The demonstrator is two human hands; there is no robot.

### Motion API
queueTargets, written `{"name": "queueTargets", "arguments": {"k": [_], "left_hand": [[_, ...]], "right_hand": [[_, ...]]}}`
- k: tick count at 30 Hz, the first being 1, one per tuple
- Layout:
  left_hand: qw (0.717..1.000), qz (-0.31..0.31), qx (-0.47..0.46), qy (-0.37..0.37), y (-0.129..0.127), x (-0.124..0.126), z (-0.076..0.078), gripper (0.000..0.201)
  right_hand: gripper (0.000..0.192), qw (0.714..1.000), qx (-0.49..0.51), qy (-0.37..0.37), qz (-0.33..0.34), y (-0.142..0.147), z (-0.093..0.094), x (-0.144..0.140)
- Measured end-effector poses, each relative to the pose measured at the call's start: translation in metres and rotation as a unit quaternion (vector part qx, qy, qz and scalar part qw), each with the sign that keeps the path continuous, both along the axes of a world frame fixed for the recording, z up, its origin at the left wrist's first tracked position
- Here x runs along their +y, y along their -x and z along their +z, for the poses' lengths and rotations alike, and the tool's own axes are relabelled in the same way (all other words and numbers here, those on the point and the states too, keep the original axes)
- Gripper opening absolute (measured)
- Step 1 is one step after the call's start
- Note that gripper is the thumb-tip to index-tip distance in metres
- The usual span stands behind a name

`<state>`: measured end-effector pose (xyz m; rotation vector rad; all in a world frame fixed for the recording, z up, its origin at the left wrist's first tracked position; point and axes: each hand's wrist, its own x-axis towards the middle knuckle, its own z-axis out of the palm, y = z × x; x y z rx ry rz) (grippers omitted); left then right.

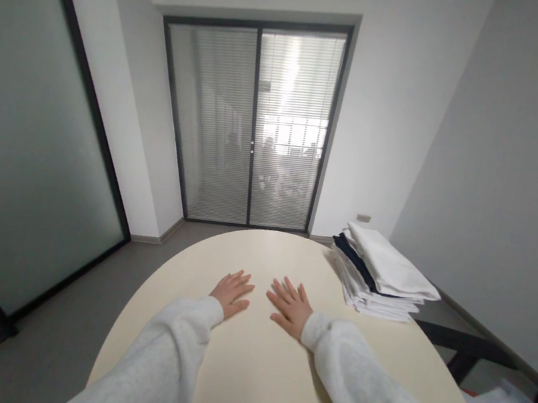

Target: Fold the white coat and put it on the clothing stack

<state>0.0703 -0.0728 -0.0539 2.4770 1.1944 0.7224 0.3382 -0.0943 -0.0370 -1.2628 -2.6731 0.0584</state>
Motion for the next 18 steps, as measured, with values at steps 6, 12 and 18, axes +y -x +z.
{"name": "queueTargets", "arguments": {"k": [6,12,18], "left_hand": [[0.999,-0.017,0.026,0.032,-0.0026,-0.0009,-0.0052,0.047],[0.998,-0.018,0.046,0.035,-0.0014,-0.0011,-0.0036,0.049],[0.998,-0.019,0.054,0.028,-0.0007,-0.0006,-0.0052,0.05]], "right_hand": [[0.065,0.997,-0.015,0.08,-0.016,-0.0063,-0.0067,0.0063],[0.066,0.996,-0.01,0.088,-0.02,-0.0038,-0.0029,0.0046],[0.067,0.996,-0.007,0.09,-0.021,-0.0044,-0.0034,0.0051]]}}
